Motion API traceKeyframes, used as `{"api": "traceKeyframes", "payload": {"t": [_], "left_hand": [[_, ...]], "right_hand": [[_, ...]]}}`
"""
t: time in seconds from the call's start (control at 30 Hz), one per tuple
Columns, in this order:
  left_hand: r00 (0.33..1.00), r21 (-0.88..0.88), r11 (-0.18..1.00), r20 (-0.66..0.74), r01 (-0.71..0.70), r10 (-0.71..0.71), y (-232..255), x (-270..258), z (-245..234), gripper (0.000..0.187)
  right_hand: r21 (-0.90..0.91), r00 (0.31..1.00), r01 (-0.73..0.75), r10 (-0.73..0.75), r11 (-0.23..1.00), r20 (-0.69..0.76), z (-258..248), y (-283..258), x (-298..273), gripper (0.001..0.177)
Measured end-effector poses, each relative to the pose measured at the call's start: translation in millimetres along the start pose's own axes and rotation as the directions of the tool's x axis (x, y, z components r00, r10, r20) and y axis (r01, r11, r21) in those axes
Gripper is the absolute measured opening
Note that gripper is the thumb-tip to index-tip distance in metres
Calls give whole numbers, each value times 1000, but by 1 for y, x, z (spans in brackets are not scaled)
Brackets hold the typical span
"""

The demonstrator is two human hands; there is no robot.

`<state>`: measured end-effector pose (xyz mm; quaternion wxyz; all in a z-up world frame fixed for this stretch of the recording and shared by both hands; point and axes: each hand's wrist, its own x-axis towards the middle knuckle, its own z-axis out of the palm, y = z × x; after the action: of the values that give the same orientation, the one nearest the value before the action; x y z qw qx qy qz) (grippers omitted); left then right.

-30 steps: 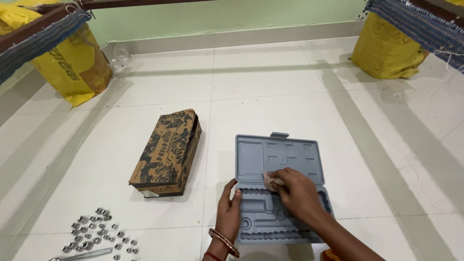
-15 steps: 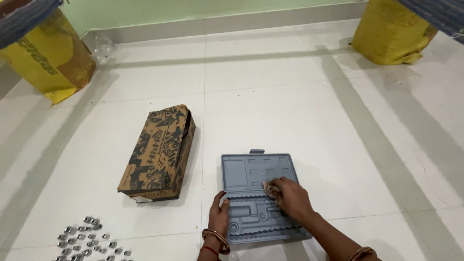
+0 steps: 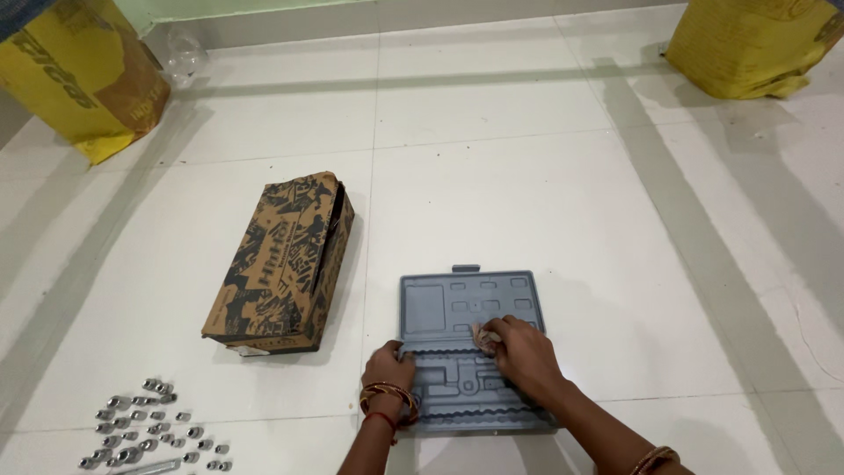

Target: The person wipes the inside of a gray plastic toolbox with a cloth, then opens a cardboard box and removes a screwdriver, pliers, and a socket wrench, placing them on the floor. The person then wipes the inside of the cardboard box and cleans several metal sockets with the cloth.

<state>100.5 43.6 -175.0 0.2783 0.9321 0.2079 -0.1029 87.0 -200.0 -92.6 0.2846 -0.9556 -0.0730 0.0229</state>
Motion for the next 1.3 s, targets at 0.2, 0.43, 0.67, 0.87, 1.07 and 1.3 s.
{"api": "traceKeyframes", "payload": {"t": [0.2, 0.43, 0.67, 0.87, 1.07, 1.3], "left_hand": [[979, 15, 995, 178, 101, -102, 18, 9, -41, 28], [891, 334, 868, 394, -368, 227, 36, -6, -169, 26], [898, 340, 883, 404, -323, 173, 68, 21, -186, 24], [994, 52, 994, 57, 92, -95, 71, 27, -81, 36], [983, -216, 964, -60, 157, -173, 40, 33, -42, 19], [986, -409, 912, -166, -43, -28, 12, 48, -13, 18]], "right_hand": [[43, 977, -158, 150, 986, 149, -5, 9, 16, 34], [-20, 951, -217, 207, 976, -230, -11, 32, 42, 29], [27, 907, -247, 241, 969, -346, 11, 22, 49, 31], [-99, 948, -220, 188, 971, -258, 8, 30, 59, 43], [-54, 904, -319, 287, 946, -316, 14, 22, 81, 28], [-35, 926, -231, 209, 972, -314, 38, 5, 100, 19]]}}
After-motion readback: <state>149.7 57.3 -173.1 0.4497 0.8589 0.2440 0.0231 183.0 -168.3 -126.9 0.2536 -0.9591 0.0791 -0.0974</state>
